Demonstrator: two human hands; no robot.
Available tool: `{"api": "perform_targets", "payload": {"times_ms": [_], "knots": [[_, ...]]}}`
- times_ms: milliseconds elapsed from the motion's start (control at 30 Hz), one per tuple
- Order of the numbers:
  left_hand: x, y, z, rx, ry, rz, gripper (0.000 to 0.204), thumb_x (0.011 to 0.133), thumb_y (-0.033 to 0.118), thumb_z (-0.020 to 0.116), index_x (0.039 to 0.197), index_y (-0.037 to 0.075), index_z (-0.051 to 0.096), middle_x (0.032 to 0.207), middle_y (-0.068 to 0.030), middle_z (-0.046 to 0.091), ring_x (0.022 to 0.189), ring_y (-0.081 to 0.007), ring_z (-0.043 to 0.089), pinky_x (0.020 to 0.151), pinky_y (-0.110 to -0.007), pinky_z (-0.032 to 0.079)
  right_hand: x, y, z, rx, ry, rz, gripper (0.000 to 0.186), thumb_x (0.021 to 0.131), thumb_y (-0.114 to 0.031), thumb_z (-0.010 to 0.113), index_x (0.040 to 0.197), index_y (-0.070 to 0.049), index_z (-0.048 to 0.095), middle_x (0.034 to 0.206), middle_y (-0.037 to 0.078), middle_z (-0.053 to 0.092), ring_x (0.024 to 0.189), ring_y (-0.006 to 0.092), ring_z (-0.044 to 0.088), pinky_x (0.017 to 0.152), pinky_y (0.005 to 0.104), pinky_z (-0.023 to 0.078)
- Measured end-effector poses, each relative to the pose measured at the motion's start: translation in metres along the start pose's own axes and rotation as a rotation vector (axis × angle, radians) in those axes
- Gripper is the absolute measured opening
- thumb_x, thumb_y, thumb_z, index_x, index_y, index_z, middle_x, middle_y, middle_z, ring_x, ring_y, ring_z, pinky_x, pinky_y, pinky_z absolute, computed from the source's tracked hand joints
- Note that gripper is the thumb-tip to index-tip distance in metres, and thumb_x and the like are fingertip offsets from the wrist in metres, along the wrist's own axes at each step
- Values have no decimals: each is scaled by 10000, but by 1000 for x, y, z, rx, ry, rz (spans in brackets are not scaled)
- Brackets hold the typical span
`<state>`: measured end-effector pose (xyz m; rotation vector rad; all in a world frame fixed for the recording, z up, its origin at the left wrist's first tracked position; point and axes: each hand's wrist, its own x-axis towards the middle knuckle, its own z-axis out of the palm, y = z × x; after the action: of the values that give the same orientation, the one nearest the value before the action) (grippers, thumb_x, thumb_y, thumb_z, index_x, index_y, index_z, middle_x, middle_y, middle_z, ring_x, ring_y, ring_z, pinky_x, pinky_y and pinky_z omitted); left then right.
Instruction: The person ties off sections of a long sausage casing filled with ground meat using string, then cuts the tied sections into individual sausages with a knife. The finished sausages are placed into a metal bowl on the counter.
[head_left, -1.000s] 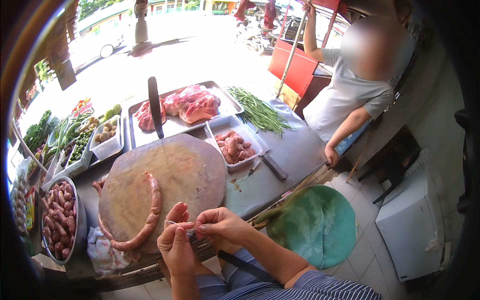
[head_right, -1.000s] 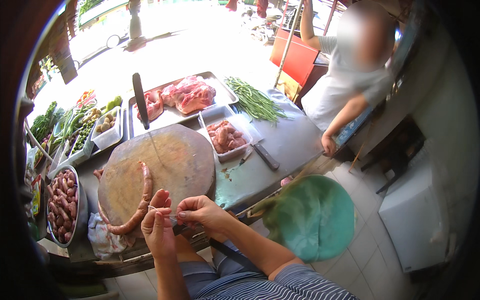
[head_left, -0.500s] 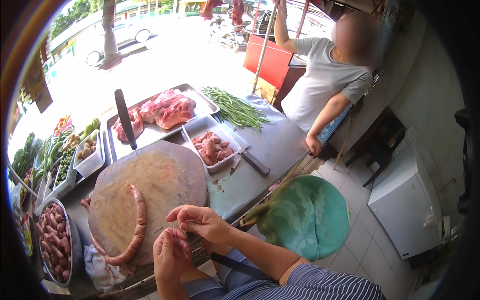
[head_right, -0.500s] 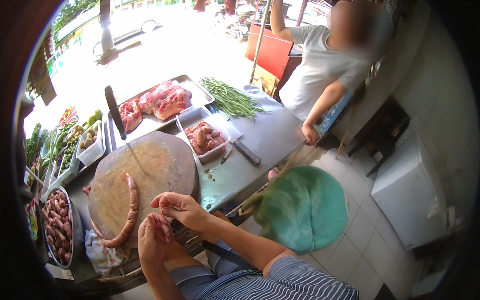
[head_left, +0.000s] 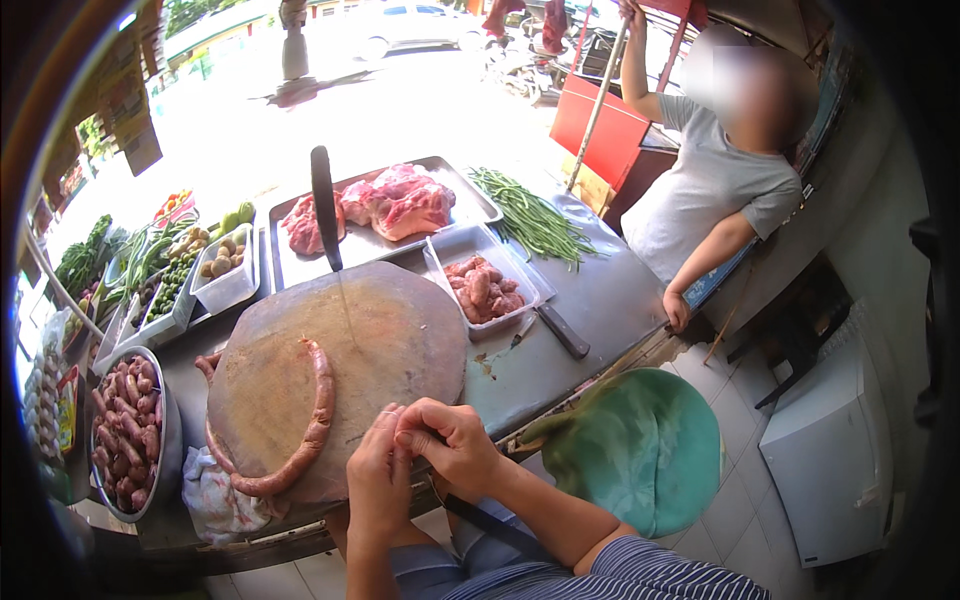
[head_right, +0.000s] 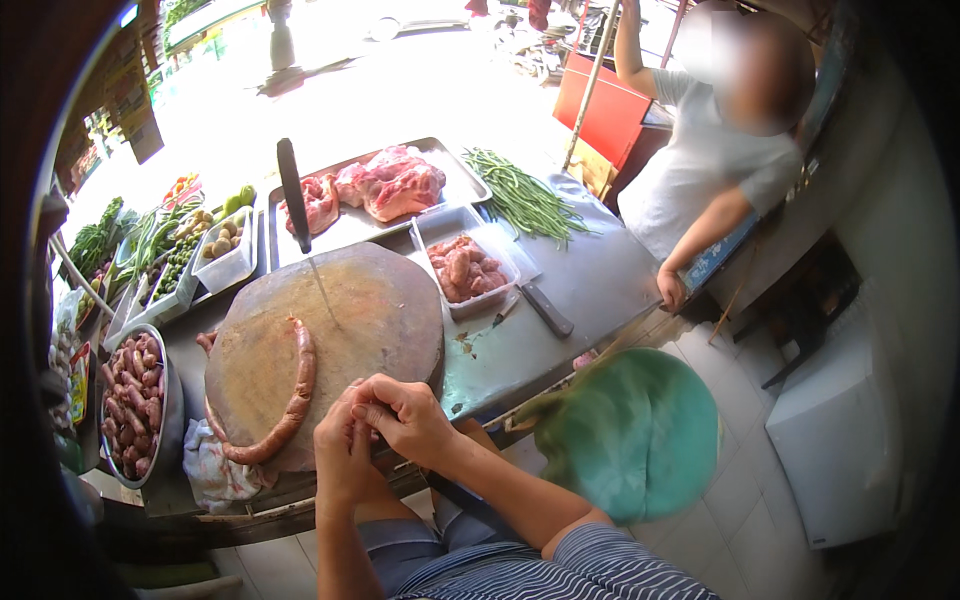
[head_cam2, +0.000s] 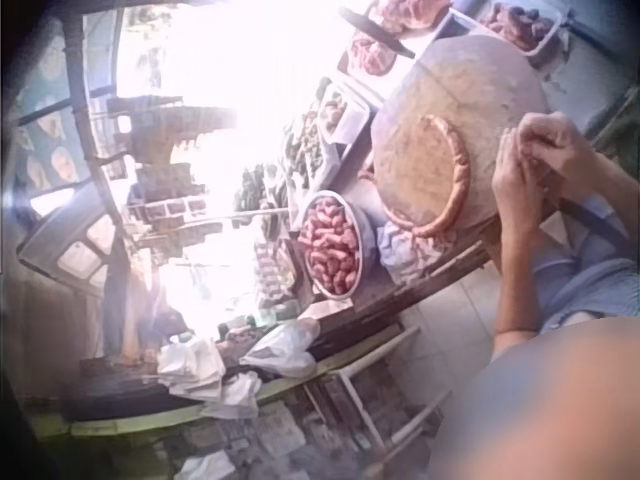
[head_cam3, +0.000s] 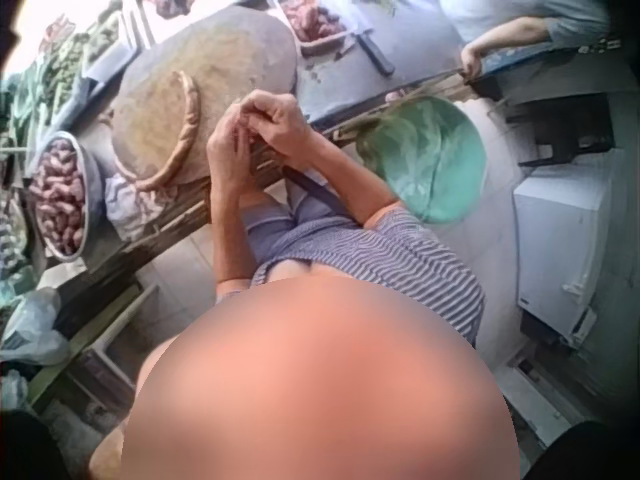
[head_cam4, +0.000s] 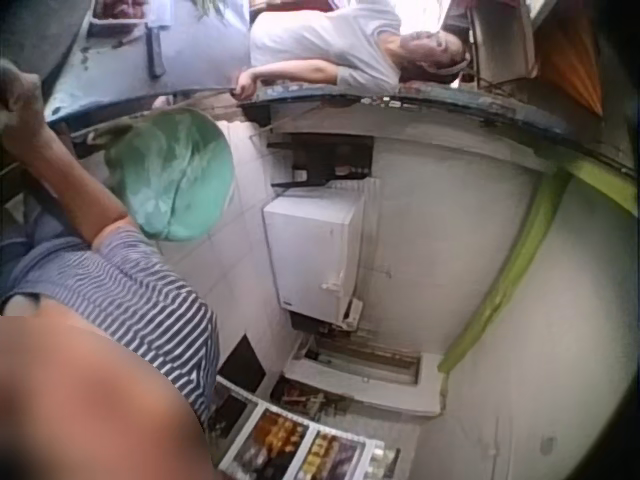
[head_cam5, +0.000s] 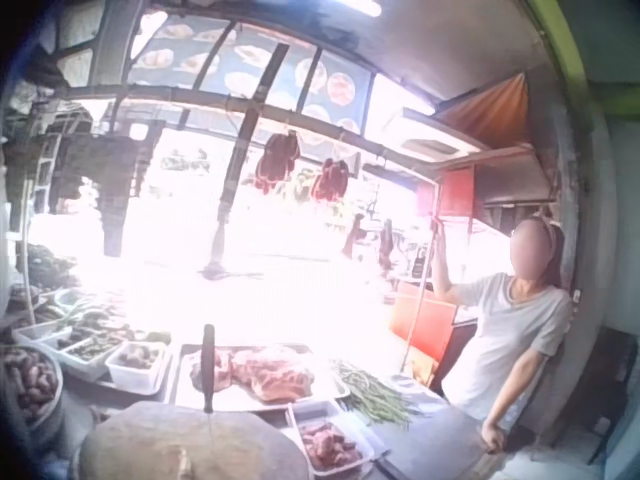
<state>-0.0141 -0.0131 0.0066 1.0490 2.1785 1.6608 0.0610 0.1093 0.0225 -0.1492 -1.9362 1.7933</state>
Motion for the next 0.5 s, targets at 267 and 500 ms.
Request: {"api": "perform_targets", "payload": {"times_ms": [267, 500], "knots": [[-2, 10, 3, 81, 215, 230, 245, 896, 121, 578, 1050, -41, 678, 1209, -261, 636, 1081, -394, 644, 905, -428, 522, -5, -10, 7, -25, -82, -50, 57, 915, -39, 647, 927, 9, 619, 798, 85, 642, 731, 106, 596, 673, 260, 500], [-15, 10, 4, -38, 333, 115, 185, 857, -74, 602, 1020, -50, 685, 1022, -184, 691, 891, -276, 702, 776, -348, 562, -5, -4, 8, 249, 5, 77, 55, 939, -32, 622, 903, 7, 609, 778, 11, 600, 745, 70, 545, 683, 228, 471]]}}
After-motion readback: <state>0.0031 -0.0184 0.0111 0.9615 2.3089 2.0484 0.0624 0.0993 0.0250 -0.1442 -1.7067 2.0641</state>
